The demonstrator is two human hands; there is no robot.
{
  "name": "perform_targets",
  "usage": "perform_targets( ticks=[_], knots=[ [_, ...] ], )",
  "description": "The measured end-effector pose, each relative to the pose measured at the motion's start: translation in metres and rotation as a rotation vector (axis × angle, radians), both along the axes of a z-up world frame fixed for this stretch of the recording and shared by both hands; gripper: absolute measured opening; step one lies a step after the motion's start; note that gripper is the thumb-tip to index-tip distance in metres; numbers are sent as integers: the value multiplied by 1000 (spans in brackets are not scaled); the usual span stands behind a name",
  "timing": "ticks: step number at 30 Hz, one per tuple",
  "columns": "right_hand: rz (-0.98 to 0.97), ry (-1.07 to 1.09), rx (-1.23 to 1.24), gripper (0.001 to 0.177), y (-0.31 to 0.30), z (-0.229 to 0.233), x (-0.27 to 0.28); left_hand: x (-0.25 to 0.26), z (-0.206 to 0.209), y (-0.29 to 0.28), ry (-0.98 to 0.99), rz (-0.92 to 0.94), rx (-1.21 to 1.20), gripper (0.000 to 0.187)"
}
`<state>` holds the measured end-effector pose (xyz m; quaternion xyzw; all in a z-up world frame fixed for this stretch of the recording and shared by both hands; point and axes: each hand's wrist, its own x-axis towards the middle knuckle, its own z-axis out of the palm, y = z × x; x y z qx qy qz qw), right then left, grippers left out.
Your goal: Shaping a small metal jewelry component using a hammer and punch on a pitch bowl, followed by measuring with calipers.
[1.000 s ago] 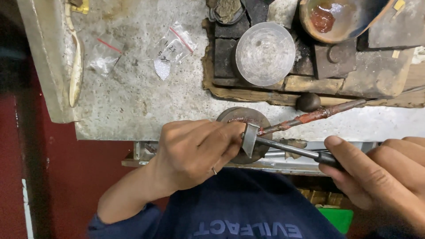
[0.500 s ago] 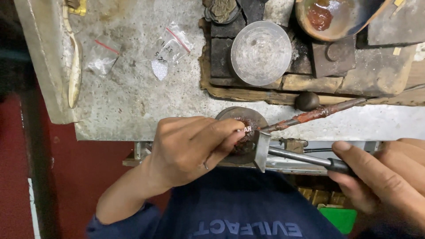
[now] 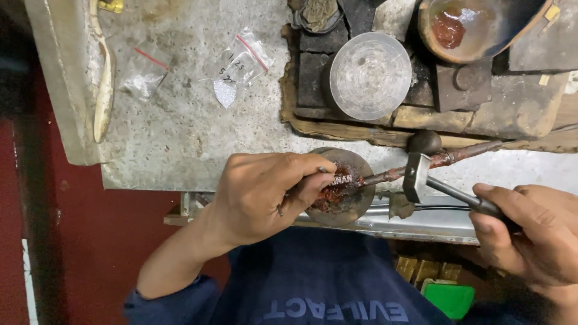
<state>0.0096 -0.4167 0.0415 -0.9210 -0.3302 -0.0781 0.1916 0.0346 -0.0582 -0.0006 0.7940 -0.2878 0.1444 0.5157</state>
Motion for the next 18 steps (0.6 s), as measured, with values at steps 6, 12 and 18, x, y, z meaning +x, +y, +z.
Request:
perform_targets(
  ticks=[6,12,18],
  knots=[
    [344,-160,-93,33,-8,12,5,0,5,-1,-72,-10,55,10],
    [32,45,-239,46,6,32,-1,-3,13,-6,-120,48,91,10],
    [104,154,-330,61,18,58,-10,-8,19,-6,-135,79,176,9]
  ],
)
